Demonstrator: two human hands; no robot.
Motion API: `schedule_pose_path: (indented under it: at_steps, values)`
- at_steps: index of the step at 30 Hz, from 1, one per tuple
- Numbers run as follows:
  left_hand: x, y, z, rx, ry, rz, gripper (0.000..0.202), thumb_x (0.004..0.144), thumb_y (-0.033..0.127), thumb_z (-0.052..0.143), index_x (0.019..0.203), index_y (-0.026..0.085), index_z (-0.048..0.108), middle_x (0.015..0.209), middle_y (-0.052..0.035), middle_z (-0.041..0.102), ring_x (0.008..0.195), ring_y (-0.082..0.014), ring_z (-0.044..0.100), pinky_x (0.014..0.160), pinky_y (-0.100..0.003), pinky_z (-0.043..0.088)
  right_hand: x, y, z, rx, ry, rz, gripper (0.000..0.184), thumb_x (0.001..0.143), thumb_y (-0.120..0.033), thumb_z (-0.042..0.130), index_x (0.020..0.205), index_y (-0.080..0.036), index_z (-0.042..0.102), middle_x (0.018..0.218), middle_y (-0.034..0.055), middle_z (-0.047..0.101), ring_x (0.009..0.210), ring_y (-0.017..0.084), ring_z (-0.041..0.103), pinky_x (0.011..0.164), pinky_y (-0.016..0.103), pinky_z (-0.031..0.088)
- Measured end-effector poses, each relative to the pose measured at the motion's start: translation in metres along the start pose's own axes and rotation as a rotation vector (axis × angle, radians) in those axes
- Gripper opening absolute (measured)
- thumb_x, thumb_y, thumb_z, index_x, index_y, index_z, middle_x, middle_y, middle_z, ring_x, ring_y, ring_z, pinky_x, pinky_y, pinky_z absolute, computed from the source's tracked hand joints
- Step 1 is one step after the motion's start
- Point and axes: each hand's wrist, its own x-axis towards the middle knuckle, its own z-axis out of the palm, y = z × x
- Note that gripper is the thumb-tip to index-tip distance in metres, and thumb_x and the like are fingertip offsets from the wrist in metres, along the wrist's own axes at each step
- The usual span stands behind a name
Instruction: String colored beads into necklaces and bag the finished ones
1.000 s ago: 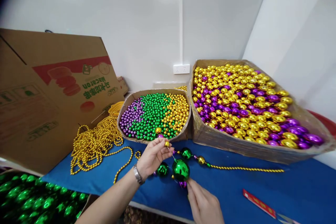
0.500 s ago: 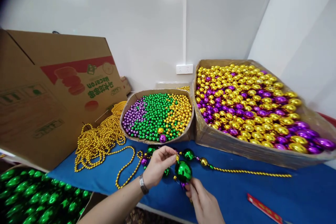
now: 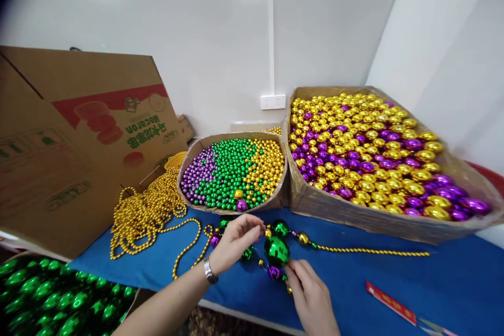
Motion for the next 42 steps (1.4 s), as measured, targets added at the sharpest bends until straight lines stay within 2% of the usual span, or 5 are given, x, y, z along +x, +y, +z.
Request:
schedule_pose_path:
  at_steps: [11,20,24,29,42]
  values:
    - [0.025,-0.005,0.029,0.371,-0.012,0.260,0.021,0.082,0.032,0.057,0.083,0.017,0.071,0.077,-0.0057,0.069,0.069,-0.0166,0.061,0.062,-0.024,0.045,0.004,0.045,-0.025,-0.155,0.018,0.059,0.030,0.092,-0.036,0.037,0.099,-0.019,0.061,0.091,0.0081,0.070,0.079,0.019,0.068,0.064,0.026,0.054]
    - [0.033,0.027,0.048,0.379,-0.021,0.445,0.020,0.085,0.030,0.053,0.088,0.017,0.068,0.081,-0.0041,0.070,0.071,-0.0139,0.063,0.068,-0.024,0.049,0.026,0.012,-0.045,0.067,-0.044,0.171,0.028,0.089,-0.040,0.045,0.097,-0.023,0.065,0.097,0.0071,0.070,0.086,0.021,0.067,0.076,0.031,0.052]
    - [0.024,-0.005,0.057,0.364,-0.061,0.406,0.040,0.084,0.035,0.054,0.119,0.017,0.053,0.108,-0.0100,0.063,0.095,-0.0190,0.060,0.080,-0.031,0.049,0.028,0.011,-0.049,0.124,-0.019,0.248,0.030,0.090,-0.042,0.042,0.096,-0.020,0.062,0.073,0.0046,0.069,0.062,0.017,0.064,0.058,0.026,0.051]
    - [0.008,-0.066,0.081,0.629,-0.439,0.371,0.059,0.068,0.048,0.067,0.117,0.019,0.052,0.111,-0.0097,0.059,0.104,-0.0256,0.055,0.090,-0.037,0.046,0.027,0.004,-0.048,0.272,-0.010,0.316,0.035,0.090,-0.045,0.043,0.104,-0.017,0.059,0.064,0.0002,0.061,0.051,0.012,0.055,0.050,0.022,0.047]
    - [-0.010,-0.077,0.023,1.280,-0.518,0.184,0.061,0.072,0.046,0.057,0.128,0.029,0.038,0.110,-0.0073,0.053,0.089,-0.0271,0.059,0.070,-0.036,0.049,0.014,0.055,-0.121,0.741,0.731,0.631,0.038,0.050,-0.048,0.082,0.069,-0.020,0.062,0.058,-0.0050,0.052,0.049,0.005,0.048,0.042,0.018,0.040]
